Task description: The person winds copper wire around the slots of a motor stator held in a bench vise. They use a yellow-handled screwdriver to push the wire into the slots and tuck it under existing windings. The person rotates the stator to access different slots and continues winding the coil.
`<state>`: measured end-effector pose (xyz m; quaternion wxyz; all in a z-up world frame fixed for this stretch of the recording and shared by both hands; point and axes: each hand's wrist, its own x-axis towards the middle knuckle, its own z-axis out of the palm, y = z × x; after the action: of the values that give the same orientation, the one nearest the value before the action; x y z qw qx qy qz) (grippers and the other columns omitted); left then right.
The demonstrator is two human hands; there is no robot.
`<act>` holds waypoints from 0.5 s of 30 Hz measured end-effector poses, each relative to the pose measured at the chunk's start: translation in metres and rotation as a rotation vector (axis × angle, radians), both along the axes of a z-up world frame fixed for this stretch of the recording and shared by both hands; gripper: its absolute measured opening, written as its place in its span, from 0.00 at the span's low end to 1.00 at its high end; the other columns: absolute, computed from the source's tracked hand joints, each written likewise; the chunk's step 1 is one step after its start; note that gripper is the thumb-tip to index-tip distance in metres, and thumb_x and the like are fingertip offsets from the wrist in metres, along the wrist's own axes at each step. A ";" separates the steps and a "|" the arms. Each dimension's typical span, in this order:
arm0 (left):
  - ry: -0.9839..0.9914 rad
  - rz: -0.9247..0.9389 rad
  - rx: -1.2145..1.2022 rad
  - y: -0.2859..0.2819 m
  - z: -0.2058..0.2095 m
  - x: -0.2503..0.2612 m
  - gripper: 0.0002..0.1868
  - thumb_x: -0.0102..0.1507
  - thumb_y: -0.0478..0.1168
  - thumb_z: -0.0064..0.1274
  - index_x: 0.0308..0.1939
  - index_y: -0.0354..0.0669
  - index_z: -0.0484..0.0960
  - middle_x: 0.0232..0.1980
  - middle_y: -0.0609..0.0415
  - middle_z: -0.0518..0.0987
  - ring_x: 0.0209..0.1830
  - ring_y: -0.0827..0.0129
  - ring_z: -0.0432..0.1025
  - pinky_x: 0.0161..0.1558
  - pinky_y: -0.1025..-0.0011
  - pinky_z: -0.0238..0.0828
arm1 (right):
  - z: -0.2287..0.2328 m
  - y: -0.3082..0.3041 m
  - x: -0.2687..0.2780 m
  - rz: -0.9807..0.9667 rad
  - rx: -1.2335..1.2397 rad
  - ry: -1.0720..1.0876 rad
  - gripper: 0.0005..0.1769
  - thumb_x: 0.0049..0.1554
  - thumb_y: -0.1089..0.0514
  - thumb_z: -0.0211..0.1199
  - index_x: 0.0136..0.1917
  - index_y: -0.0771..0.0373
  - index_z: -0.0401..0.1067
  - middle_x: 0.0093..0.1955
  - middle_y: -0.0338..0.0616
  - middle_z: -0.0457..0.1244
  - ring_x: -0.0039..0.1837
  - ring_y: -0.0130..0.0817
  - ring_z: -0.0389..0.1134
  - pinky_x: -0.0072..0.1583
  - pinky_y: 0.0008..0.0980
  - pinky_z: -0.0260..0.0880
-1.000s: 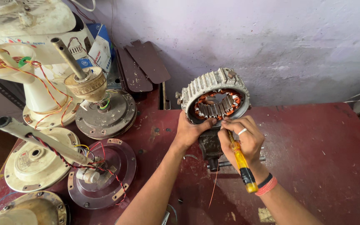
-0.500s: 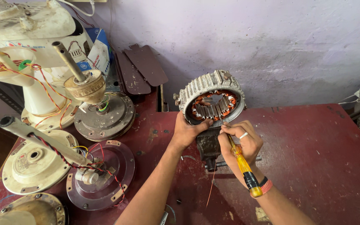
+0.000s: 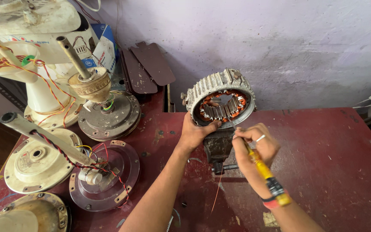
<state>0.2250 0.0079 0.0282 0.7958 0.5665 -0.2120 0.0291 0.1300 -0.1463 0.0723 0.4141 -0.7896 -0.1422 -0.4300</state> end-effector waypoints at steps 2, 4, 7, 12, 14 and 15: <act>-0.004 -0.006 -0.006 -0.001 -0.002 0.001 0.24 0.54 0.26 0.67 0.54 0.36 0.80 0.53 0.55 0.82 0.51 0.74 0.76 0.57 0.71 0.76 | -0.002 0.000 0.004 0.021 -0.082 -0.128 0.06 0.50 0.74 0.66 0.39 0.67 0.71 0.39 0.45 0.67 0.42 0.30 0.69 0.46 0.27 0.71; -0.029 -0.012 -0.016 0.000 -0.002 0.000 0.24 0.55 0.26 0.67 0.55 0.35 0.80 0.54 0.55 0.82 0.52 0.74 0.75 0.58 0.71 0.75 | -0.002 0.000 0.005 0.036 -0.063 -0.112 0.06 0.51 0.74 0.65 0.39 0.68 0.71 0.40 0.44 0.67 0.44 0.30 0.70 0.47 0.28 0.72; -0.023 -0.012 0.000 0.001 -0.002 0.000 0.25 0.55 0.26 0.68 0.55 0.35 0.79 0.53 0.53 0.82 0.51 0.73 0.75 0.57 0.70 0.76 | 0.003 0.000 -0.003 0.034 -0.002 -0.032 0.06 0.51 0.73 0.66 0.42 0.68 0.73 0.41 0.45 0.68 0.43 0.31 0.70 0.46 0.28 0.71; -0.035 -0.031 -0.004 0.002 0.000 0.002 0.26 0.54 0.26 0.67 0.56 0.37 0.78 0.54 0.54 0.82 0.53 0.73 0.76 0.58 0.69 0.76 | 0.015 0.007 -0.022 0.065 0.001 -0.048 0.07 0.52 0.72 0.67 0.45 0.68 0.74 0.43 0.45 0.69 0.45 0.33 0.71 0.48 0.29 0.71; -0.022 -0.039 -0.011 0.003 0.000 0.001 0.26 0.55 0.26 0.66 0.56 0.37 0.78 0.54 0.54 0.82 0.53 0.73 0.76 0.58 0.69 0.76 | 0.018 0.012 -0.023 0.075 -0.020 -0.046 0.08 0.51 0.72 0.67 0.45 0.67 0.74 0.44 0.46 0.70 0.45 0.33 0.72 0.49 0.29 0.72; -0.031 -0.043 -0.012 0.004 0.000 0.000 0.25 0.55 0.26 0.65 0.56 0.37 0.79 0.54 0.54 0.82 0.53 0.73 0.76 0.58 0.69 0.76 | 0.018 0.015 -0.022 0.067 -0.027 -0.040 0.08 0.51 0.72 0.67 0.45 0.67 0.75 0.44 0.46 0.70 0.45 0.33 0.73 0.48 0.29 0.73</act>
<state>0.2247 0.0115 0.0287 0.7963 0.5564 -0.2364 0.0222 0.1081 -0.1317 0.0900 0.4145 -0.7813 -0.1825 -0.4295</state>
